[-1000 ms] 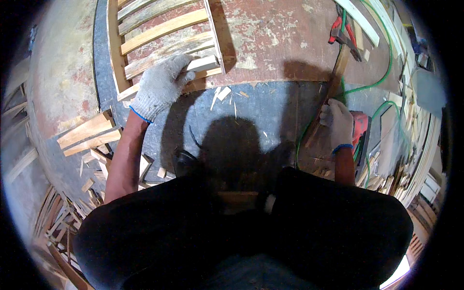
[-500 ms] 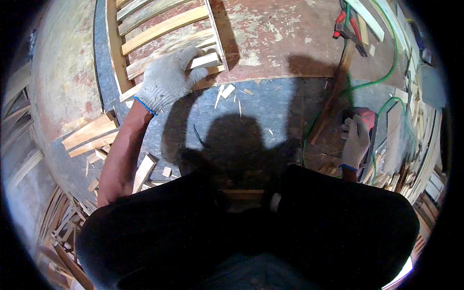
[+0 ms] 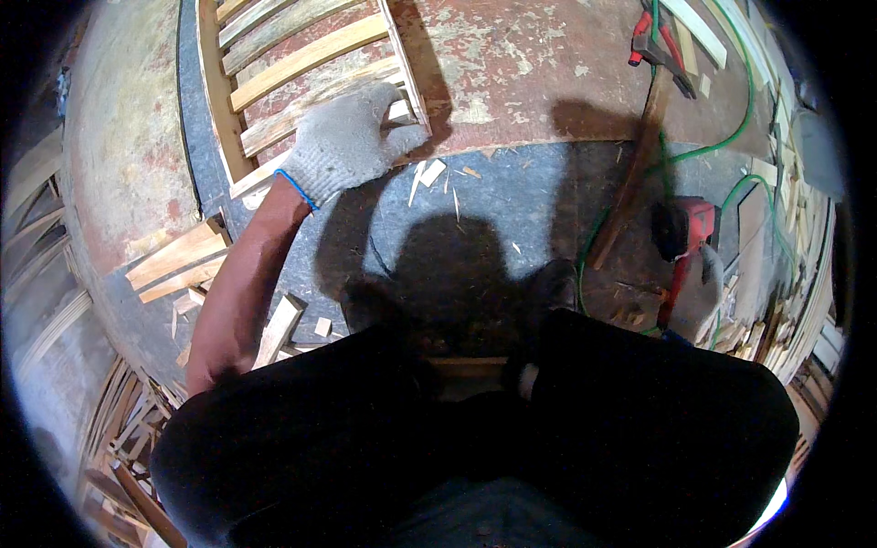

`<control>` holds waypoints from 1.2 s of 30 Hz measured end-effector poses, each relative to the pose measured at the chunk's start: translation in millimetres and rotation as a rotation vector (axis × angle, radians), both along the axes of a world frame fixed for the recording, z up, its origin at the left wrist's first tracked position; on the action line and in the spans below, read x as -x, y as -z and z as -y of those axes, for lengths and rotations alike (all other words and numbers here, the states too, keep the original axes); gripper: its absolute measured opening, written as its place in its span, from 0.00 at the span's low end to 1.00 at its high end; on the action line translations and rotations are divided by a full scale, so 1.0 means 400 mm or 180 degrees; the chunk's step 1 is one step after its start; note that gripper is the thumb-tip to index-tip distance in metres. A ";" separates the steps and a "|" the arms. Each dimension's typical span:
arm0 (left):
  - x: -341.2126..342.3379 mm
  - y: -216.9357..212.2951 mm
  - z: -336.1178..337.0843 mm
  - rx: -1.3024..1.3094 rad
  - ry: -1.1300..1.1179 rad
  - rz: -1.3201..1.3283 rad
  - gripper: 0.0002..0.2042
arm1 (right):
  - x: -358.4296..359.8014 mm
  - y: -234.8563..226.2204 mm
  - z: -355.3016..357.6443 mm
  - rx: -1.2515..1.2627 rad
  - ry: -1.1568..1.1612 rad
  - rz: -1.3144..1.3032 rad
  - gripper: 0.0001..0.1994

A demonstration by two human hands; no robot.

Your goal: The person assembles a wooden frame by nailing thin wooden slats to a rectangular frame using a pneumatic nail gun. They repeatedly pick up slats from a pile on the floor, position them between the frame rails, and secure them with the nail gun.

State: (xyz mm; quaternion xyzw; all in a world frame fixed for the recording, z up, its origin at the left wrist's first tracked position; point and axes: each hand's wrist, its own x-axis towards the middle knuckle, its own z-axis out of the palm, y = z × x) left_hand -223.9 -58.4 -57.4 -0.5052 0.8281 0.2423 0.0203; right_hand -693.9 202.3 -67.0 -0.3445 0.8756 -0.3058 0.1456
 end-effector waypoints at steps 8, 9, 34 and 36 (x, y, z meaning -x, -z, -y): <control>0.034 0.009 0.000 0.0259 -0.0210 0.0227 0.30 | 0.066 0.064 -0.077 -0.0780 -0.0234 -0.0341 0.24; 0.030 0.010 -0.004 0.0287 -0.0217 0.0214 0.29 | 0.066 0.066 -0.075 -0.0928 -0.0261 -0.0555 0.26; 0.040 0.000 -0.004 0.0176 -0.0253 0.0304 0.28 | 0.093 -0.229 0.143 0.0131 -0.0792 0.3968 0.18; 0.039 -0.002 -0.005 0.0216 -0.0251 0.0227 0.28 | 0.032 -0.214 0.181 -0.0083 -0.0933 0.4211 0.16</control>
